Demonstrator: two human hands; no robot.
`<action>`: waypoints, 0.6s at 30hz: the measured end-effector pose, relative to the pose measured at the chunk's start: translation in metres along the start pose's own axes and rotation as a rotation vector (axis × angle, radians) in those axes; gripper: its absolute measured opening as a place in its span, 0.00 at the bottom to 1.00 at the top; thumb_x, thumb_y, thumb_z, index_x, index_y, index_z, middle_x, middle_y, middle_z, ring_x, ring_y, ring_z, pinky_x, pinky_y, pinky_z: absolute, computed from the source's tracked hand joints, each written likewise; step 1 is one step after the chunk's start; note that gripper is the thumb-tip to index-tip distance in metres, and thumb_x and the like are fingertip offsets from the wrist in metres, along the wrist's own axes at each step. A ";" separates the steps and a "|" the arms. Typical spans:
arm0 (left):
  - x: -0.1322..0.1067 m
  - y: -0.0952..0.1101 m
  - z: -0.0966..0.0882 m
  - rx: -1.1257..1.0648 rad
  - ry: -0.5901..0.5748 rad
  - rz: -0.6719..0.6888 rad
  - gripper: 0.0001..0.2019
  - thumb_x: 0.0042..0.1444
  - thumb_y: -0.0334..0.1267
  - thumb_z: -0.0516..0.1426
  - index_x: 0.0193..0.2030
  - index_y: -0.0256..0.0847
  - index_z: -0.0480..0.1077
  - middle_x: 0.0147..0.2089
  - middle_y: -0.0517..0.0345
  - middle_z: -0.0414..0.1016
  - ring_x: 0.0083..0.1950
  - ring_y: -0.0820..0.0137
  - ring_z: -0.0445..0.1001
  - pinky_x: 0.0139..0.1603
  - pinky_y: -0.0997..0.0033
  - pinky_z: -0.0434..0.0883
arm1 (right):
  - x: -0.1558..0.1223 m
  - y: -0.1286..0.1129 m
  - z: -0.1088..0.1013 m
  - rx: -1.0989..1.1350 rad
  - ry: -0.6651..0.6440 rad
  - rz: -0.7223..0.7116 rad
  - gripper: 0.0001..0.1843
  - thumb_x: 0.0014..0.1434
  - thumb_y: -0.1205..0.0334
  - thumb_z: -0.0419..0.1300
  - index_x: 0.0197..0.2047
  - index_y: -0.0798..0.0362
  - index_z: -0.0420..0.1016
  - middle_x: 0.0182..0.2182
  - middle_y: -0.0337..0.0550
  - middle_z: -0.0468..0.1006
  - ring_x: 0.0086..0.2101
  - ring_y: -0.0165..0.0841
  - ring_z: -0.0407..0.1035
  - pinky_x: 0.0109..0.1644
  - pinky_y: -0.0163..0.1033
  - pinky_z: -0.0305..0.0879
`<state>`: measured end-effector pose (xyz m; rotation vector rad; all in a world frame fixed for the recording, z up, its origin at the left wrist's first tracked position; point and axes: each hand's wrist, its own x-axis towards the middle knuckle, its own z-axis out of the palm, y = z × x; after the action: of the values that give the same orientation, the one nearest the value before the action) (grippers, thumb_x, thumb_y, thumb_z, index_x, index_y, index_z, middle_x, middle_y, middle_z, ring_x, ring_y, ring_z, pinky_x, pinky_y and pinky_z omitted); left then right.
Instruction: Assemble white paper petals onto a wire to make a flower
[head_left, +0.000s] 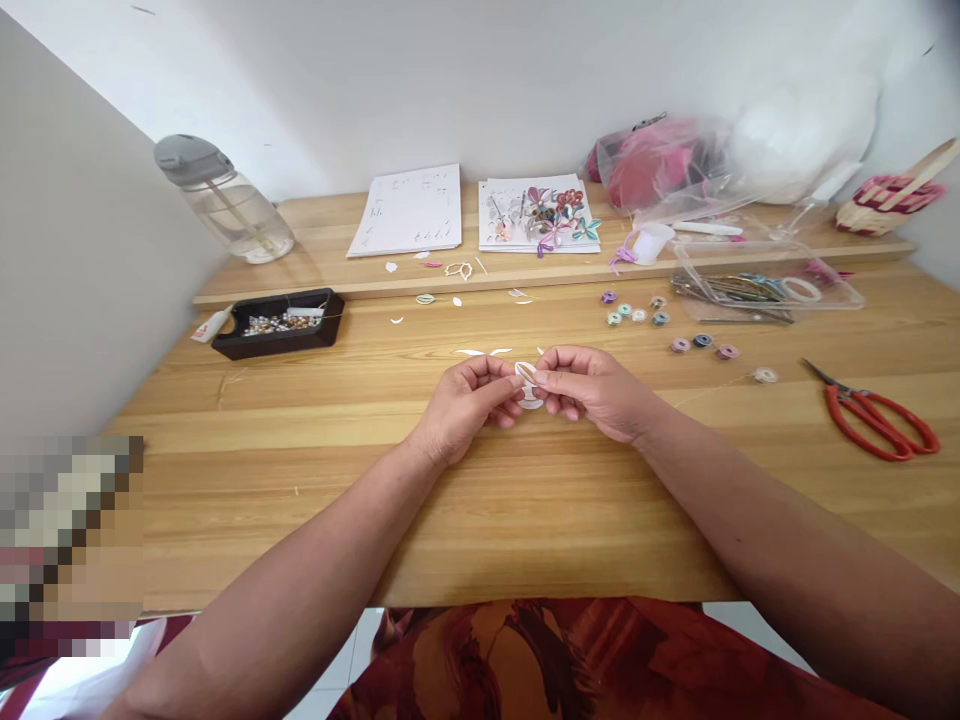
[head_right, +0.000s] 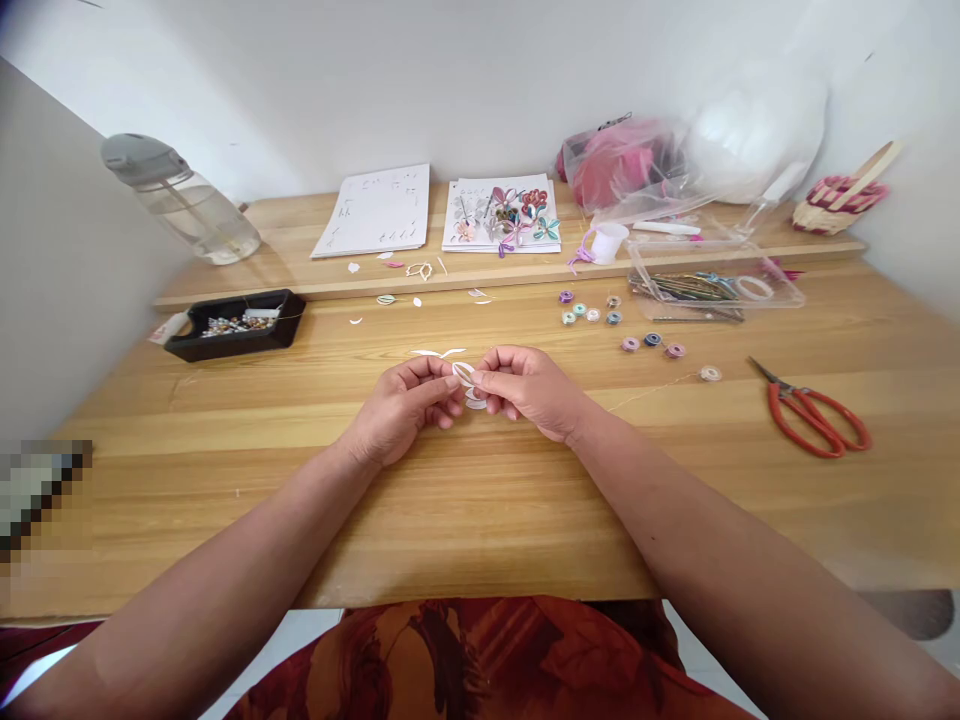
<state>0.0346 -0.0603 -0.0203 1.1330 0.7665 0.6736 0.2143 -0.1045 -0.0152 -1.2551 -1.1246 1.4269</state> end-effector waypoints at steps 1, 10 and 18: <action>0.000 0.000 0.000 0.002 0.008 0.006 0.13 0.49 0.42 0.64 0.36 0.38 0.69 0.30 0.58 0.74 0.29 0.74 0.73 0.26 0.78 0.69 | 0.000 0.000 0.000 0.004 0.000 0.008 0.17 0.50 0.51 0.69 0.29 0.54 0.69 0.23 0.39 0.73 0.21 0.25 0.63 0.19 0.30 0.51; 0.001 -0.001 -0.001 0.008 0.006 0.043 0.10 0.50 0.38 0.63 0.34 0.37 0.68 0.29 0.58 0.72 0.28 0.76 0.71 0.25 0.78 0.68 | 0.001 0.001 -0.001 -0.006 -0.010 0.021 0.17 0.51 0.51 0.68 0.30 0.54 0.69 0.22 0.38 0.72 0.21 0.25 0.63 0.18 0.29 0.52; 0.001 0.000 0.001 -0.001 0.033 0.028 0.10 0.50 0.38 0.63 0.34 0.37 0.68 0.28 0.58 0.73 0.26 0.75 0.71 0.25 0.78 0.68 | 0.000 0.002 0.000 -0.089 -0.055 -0.019 0.17 0.51 0.49 0.68 0.33 0.54 0.71 0.23 0.38 0.73 0.22 0.25 0.63 0.19 0.29 0.53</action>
<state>0.0354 -0.0602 -0.0204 1.1360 0.7793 0.7175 0.2144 -0.1047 -0.0169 -1.2706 -1.2457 1.4180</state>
